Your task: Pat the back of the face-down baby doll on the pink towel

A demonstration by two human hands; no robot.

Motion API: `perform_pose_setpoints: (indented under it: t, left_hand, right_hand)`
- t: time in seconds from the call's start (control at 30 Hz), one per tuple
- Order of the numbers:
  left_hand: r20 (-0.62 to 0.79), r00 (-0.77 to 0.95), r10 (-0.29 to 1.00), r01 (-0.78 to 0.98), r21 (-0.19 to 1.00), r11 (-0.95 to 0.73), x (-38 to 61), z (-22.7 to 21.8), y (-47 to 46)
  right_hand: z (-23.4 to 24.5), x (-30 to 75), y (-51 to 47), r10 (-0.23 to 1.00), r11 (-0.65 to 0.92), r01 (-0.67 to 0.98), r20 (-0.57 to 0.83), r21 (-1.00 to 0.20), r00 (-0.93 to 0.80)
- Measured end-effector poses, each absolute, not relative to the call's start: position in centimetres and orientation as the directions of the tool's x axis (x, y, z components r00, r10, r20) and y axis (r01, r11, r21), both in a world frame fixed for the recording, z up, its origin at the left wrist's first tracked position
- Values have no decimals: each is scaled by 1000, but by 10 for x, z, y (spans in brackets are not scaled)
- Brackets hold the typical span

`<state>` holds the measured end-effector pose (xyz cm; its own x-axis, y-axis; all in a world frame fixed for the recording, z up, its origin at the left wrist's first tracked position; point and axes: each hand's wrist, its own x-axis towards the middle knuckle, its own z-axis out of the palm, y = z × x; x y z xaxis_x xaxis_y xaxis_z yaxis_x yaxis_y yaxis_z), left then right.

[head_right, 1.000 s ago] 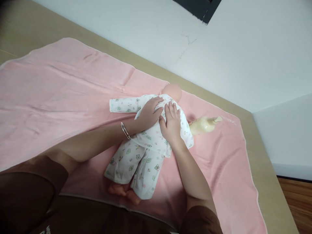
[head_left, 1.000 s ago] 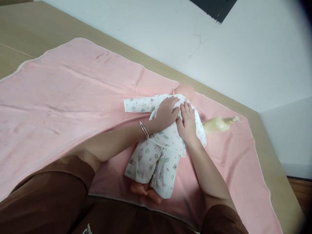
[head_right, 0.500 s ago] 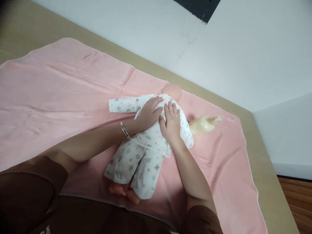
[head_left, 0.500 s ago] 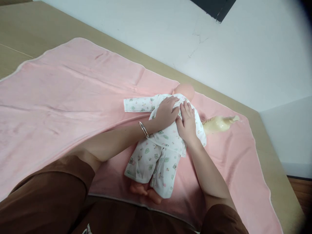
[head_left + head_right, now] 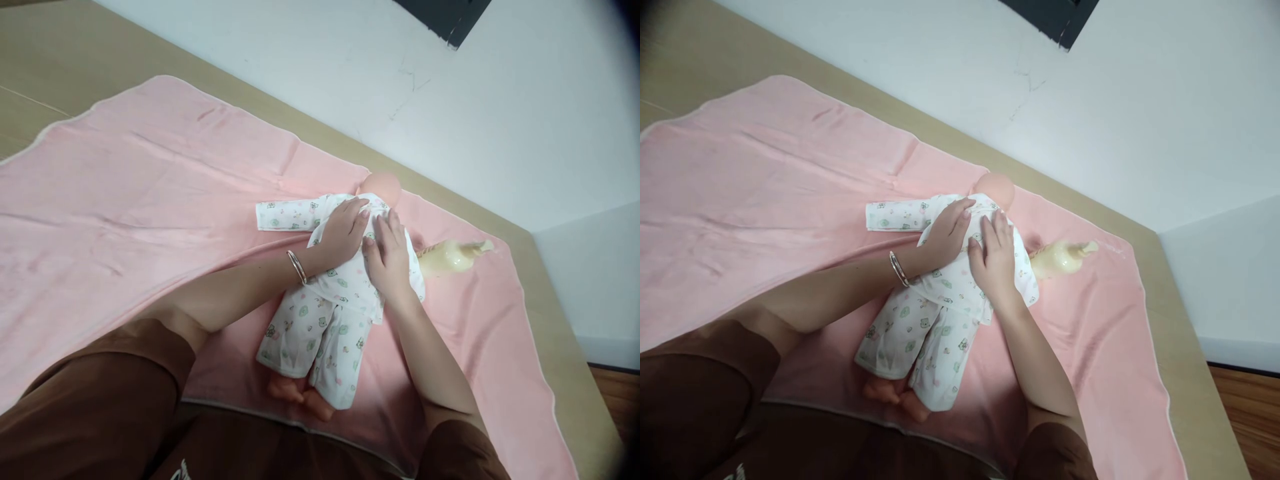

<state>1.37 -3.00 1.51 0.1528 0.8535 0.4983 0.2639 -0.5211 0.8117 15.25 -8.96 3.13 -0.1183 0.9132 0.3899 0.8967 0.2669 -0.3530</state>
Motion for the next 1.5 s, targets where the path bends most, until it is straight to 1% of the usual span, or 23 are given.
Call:
perform_pose_setpoints:
  t: [0.07,0.1,0.13,0.23,0.3,0.47,0.53,0.67,0.77,0.87,1.0,1.1,1.17,1.2,1.27,1.37,1.43,1.5]
  left_hand:
    - [500,158,851,263,810,-525,14,16,-30]
    - [498,160,852,264,810,-523,14,17,-31]
    - [494,160,855,266,813,-519,14,17,-31]
    - [477,163,864,269,821,-504,14,17,-30]
    - [469,169,867,265,826,-498,14,17,-30]
    - [478,167,863,269,819,-506,13,18,-30]
    - [478,164,863,279,817,-505,14,18,-30]
    - [469,172,866,276,821,-500,14,18,-29]
    - [467,178,866,283,818,-500,14,18,-29]
    - [471,178,864,312,805,-504,14,17,-29]
    - [470,166,867,334,800,-498,16,17,-28]
    - [467,161,870,330,805,-493,16,16,-26]
    - [473,158,867,328,803,-498,17,14,-25]
    - [477,158,865,329,800,-502,17,14,-24]
    - [484,163,860,343,789,-509,17,13,-22]
    - [490,223,843,427,728,-536,18,14,-21]
    - [487,319,813,518,629,-580,18,17,-23]
    - [471,432,769,585,503,-636,19,20,-30]
  right_hand:
    - [32,152,-91,889,268,898,449,-348,-91]
    - [32,151,-92,888,266,901,452,-344,-90]
    - [31,151,-92,897,261,903,431,-340,-97]
    - [27,149,-91,941,240,910,313,-339,-132]
    - [28,149,-91,948,235,909,289,-344,-135]
    - [36,150,-95,903,251,905,420,-345,-91]
    - [34,150,-94,901,239,906,429,-351,-71]
    - [22,149,-89,942,204,913,324,-354,-85]
    - [18,148,-87,949,194,913,304,-358,-82]
    - [22,145,-89,958,174,918,275,-357,-74]
    - [34,137,-96,980,129,932,190,-338,-67]
    - [52,136,-106,979,186,938,138,-293,-151]
    - [70,138,-116,969,248,930,65,-271,-239]
    - [80,140,-121,961,272,924,26,-269,-276]
    - [100,144,-133,948,305,906,7,-294,-317]
    - [122,150,-148,928,372,894,92,-250,-360]
    - [131,155,-154,921,382,899,167,-215,-352]
    - [138,162,-159,922,367,905,217,-216,-322]
